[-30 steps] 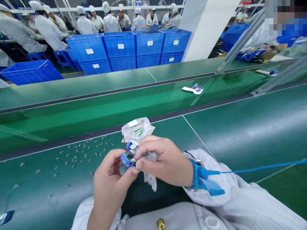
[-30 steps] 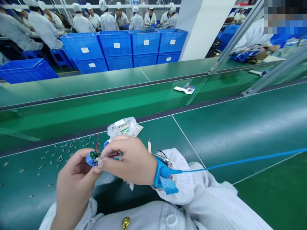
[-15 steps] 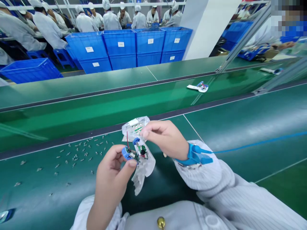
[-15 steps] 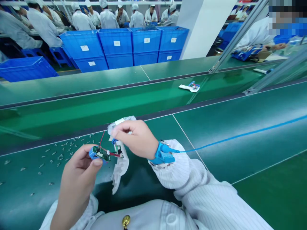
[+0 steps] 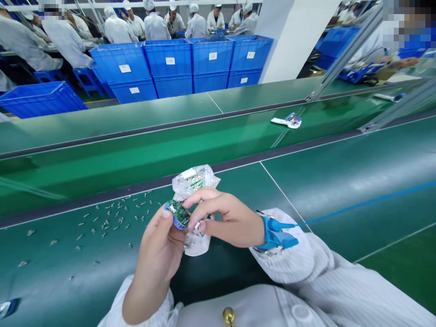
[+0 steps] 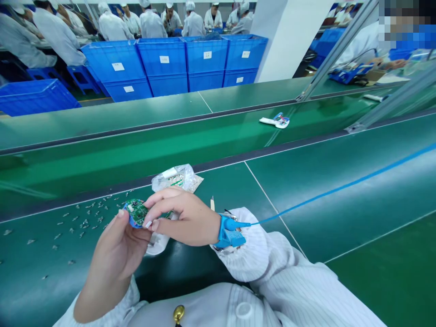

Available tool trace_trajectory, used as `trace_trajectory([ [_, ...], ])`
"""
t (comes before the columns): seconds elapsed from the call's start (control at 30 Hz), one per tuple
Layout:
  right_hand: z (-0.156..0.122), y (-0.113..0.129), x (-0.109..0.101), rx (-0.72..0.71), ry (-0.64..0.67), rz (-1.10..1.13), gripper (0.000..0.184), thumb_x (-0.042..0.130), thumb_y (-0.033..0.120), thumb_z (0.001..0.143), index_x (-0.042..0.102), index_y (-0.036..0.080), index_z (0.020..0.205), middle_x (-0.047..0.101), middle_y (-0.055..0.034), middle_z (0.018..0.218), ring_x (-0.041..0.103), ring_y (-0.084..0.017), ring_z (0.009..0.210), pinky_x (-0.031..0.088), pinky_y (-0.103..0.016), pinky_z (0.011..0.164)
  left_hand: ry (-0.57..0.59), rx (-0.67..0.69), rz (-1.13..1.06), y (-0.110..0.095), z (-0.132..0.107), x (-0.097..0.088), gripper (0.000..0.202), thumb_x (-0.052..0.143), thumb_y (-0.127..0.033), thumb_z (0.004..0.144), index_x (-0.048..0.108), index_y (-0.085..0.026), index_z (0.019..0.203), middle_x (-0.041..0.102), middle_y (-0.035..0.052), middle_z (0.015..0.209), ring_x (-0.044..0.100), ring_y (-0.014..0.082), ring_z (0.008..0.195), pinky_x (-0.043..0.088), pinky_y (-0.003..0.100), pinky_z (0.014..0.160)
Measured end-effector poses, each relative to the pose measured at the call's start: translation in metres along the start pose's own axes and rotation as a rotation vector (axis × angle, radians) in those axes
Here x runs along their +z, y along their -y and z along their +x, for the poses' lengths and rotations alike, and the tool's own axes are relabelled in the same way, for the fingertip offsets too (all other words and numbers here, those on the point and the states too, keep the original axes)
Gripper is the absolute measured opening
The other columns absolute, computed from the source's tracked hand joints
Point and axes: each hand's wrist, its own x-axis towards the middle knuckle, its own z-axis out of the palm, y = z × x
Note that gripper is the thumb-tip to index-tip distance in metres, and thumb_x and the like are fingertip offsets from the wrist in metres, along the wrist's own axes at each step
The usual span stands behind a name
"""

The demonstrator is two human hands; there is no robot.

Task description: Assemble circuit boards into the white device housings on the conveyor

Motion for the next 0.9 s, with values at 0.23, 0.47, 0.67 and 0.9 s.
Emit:
trace_trajectory([
  [0.23,-0.004,-0.003,0.009,-0.007,-0.021,-0.099,0.019,0.052,0.021,0.089,0.062,0.016,0.075,0.063,-0.0089,0.098,0.057,-0.017,0.103,0.042,-0.035,0.095,-0.046,-0.002,0.042,-0.001,0.002,0.002,0.033,0.080,-0.048,0.063,0.068,-0.018,0.072,0.067,-0.0007,0.065,0.058,0.0093,0.054,0.049,0.019,0.052],
  [0.47,0.002,0.006,0.002,0.169,-0.207,0.036,0.022,0.045,0.018,0.088,0.053,0.018,0.068,0.058,-0.0013,0.071,0.057,-0.014,0.084,0.044,-0.027,0.079,-0.028,0.132,0.425,-0.004,-0.008,-0.004,0.028,0.060,-0.045,0.084,0.064,-0.022,0.099,0.062,0.0009,0.083,0.053,0.0127,0.068,0.044,0.024,0.063],
  [0.67,0.015,0.023,-0.009,-0.019,-0.022,-0.175,0.023,0.050,0.012,0.082,0.056,0.016,0.060,0.051,0.0023,0.054,0.045,-0.011,0.062,0.038,-0.026,0.076,-0.050,0.268,0.633,-0.006,-0.024,0.003,0.036,0.053,-0.053,0.086,0.060,-0.025,0.107,0.058,0.0024,0.083,0.048,0.0156,0.064,0.038,0.027,0.055],
  [0.9,0.016,0.031,-0.011,-0.113,0.086,-0.288,0.026,0.043,0.012,0.076,0.041,0.018,0.051,0.044,0.0038,0.048,0.035,-0.009,0.053,0.036,-0.027,0.071,0.036,0.292,0.642,-0.009,-0.030,0.001,0.037,0.057,-0.053,0.083,0.060,-0.028,0.110,0.057,0.0016,0.080,0.047,0.0150,0.061,0.034,0.026,0.050],
])
